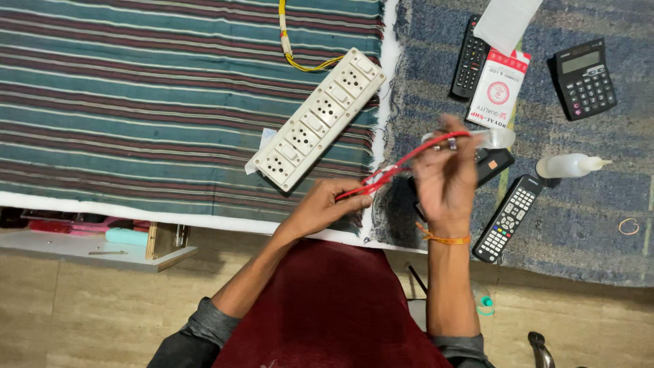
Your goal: The person organizes a cluttered desk by picking up pens, a power strip, a drill, and remote controls. They place items into a drawer, coil a red cable, and arrange objects on the desk surface.
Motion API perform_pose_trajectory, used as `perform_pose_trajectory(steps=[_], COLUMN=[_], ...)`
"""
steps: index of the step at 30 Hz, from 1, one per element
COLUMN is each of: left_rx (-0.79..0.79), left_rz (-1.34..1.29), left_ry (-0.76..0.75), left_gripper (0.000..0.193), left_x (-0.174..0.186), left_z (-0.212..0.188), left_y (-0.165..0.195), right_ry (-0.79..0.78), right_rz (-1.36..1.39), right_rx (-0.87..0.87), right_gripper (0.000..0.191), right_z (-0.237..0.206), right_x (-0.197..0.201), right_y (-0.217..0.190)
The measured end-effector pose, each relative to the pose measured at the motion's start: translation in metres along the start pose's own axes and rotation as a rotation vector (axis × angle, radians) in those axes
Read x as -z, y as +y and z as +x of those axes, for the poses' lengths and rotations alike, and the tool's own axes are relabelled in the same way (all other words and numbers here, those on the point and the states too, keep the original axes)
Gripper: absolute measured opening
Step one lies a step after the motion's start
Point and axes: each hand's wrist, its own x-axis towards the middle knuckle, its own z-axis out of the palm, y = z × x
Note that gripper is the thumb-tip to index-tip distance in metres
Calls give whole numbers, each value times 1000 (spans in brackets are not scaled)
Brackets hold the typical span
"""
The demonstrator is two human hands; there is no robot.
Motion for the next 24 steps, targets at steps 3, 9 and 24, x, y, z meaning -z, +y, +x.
perform_pose_trajectory(steps=[3, 9, 24], left_rx=[-49, 3, -317], left_rz=[-49, -13, -1], left_ry=[-4, -30, 155], left_gripper=[29, 33, 27], left_x=[3, 10, 19], left_z=[2, -2, -1], left_y=[5, 16, 9], right_ry=[-156, 25, 154], right_rz=[-718, 191, 290], right_rx=[-103, -24, 288], right_gripper=[27, 13, 28], right_z=[-11, -4, 18], right_x=[-1, -1, 114], right_y=[14, 9, -18])
